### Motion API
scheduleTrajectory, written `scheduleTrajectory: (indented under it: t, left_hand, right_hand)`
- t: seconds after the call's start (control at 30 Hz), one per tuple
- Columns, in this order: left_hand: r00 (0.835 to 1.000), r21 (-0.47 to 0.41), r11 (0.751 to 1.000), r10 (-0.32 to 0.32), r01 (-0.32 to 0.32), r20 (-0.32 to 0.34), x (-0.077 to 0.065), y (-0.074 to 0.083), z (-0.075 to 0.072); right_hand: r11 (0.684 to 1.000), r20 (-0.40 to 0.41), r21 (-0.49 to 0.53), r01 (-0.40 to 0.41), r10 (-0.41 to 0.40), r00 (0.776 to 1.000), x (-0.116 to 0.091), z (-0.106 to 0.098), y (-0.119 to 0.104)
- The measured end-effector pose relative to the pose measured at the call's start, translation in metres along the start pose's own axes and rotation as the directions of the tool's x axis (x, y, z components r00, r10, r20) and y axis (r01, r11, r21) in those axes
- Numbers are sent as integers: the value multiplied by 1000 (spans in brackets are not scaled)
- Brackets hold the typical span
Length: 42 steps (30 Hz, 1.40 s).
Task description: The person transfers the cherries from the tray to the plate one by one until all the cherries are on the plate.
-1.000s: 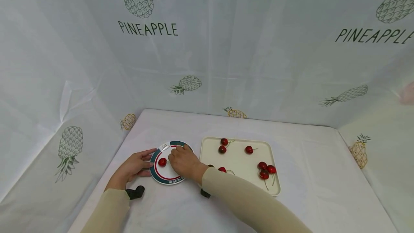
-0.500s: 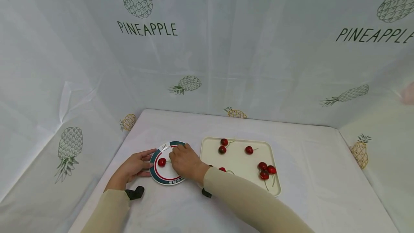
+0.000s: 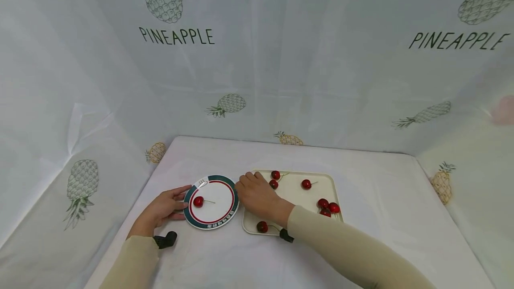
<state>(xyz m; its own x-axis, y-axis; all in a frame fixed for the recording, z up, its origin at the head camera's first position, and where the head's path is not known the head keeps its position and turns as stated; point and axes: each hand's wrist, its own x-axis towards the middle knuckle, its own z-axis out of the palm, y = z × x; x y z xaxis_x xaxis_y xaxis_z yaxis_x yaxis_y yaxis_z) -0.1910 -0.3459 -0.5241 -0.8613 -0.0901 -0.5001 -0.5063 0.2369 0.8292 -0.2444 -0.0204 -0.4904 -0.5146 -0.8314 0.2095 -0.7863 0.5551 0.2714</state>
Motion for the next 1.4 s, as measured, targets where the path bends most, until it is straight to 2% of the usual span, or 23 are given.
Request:
scheduleTrajectory:
  t: [0.2,0.4,0.63,0.83,1.17,1.4]
  left_hand:
    - [1000,2,1000,2,-2,-6,2,0,-1]
    - [1000,-4,1000,4,-4,-8,3,-1,-1]
    - [1000,5,1000,6,-6,-17,2,-1,-3]
    - [1000,-4,1000,6,-6,-13,-3,0,-5]
    - [1000,-24,1000,16,-16,0,-2,-2,-2]
    - [1000,-18,999,27,-27,2,-3,-3,0]
  right_hand:
    - [997,-71,33,-64,66,995,-41,1,38]
    - [996,-127,32,-78,81,988,-82,6,56]
    - [994,-55,64,-88,91,994,-118,17,60]
    - [995,-55,81,-54,59,997,-124,27,56]
    - [996,-21,72,-56,57,998,-126,39,51]
    - [995,63,51,-84,81,995,-125,36,51]
